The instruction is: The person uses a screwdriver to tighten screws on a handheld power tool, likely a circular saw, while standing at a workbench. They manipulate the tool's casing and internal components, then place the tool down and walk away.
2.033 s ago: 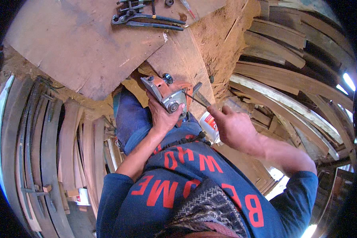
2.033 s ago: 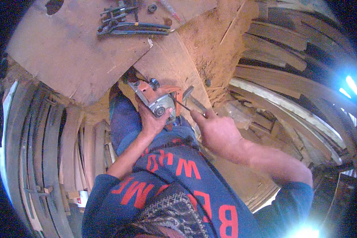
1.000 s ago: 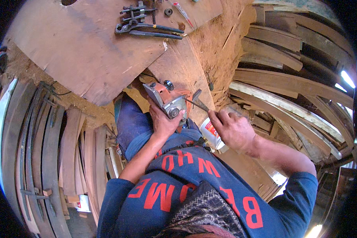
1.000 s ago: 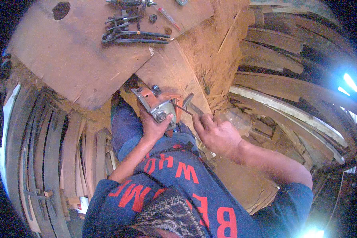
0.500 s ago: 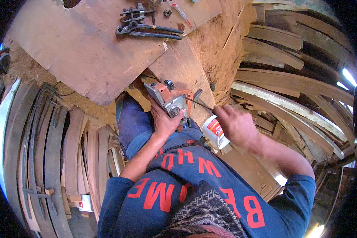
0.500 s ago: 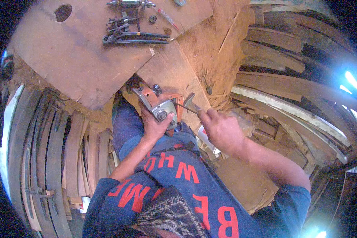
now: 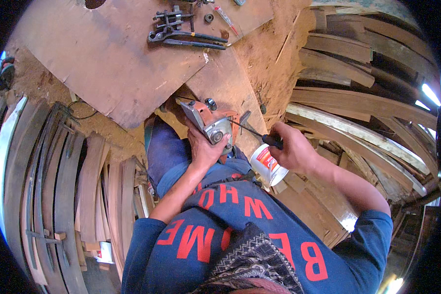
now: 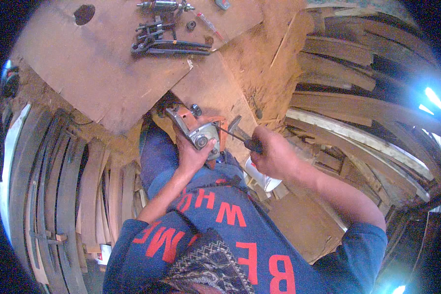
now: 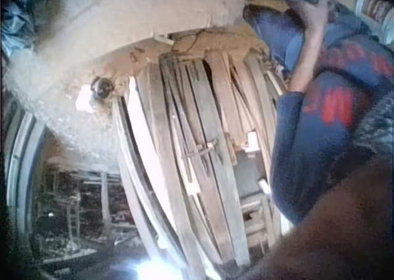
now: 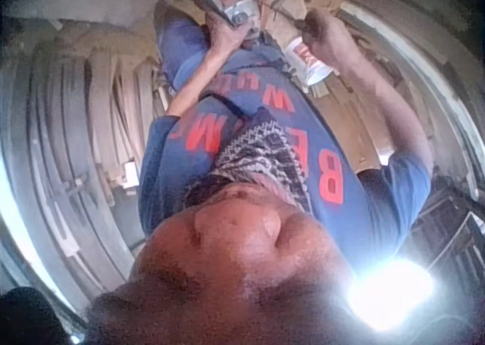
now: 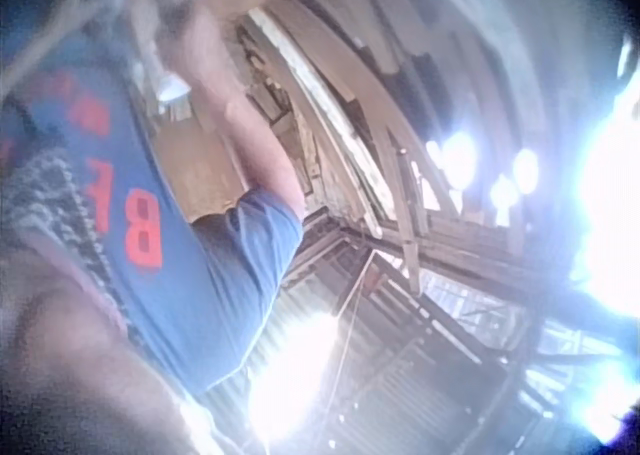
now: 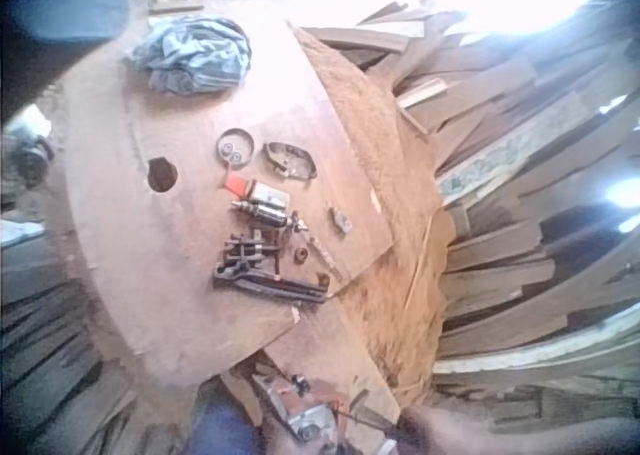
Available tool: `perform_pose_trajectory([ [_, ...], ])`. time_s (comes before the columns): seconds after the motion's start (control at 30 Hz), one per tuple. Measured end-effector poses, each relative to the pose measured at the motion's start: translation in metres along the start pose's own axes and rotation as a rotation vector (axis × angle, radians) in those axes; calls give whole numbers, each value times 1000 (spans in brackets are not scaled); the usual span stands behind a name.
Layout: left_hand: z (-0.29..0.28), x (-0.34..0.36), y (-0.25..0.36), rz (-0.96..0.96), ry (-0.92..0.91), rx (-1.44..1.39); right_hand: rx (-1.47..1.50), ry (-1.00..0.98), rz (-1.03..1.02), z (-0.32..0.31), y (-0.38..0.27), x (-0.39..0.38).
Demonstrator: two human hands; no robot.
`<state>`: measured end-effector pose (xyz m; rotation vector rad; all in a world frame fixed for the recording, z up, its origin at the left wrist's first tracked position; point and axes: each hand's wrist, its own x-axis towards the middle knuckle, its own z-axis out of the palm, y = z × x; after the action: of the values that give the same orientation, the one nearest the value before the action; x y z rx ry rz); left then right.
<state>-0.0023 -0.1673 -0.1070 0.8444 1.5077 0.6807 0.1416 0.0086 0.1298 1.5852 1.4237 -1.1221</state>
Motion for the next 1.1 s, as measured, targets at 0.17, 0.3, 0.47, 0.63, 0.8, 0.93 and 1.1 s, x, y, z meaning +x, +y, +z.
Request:
perform_pose_trajectory([
  [0.17, -1, 0, -1, 13, 3, 8, -817, 116, -417, 18, -9, -15],
  [0.3, -2, 1, -6, 3, -4, 18, 614, -218, 503, -16, -8, 24],
  [0.47, 0, 4, -3, 93, 29, 42, 426, -38, 237, 11, 25, 22],
  [0.63, 1, -1, 0, -28, 2, -2, -492, 111, -320, 6, -1, -7],
  [0.8, -3, 0, -5, -20, -11, 14, 126, 66, -54, 18, 10, 16],
  [0.93, -2, -6, -6, 70, 16, 109, 587, -246, 540, -29, -6, 33],
  [1.1, 4, -2, -7, -25, 18, -39, -90, 66, -191, 8, 27, 10],
])
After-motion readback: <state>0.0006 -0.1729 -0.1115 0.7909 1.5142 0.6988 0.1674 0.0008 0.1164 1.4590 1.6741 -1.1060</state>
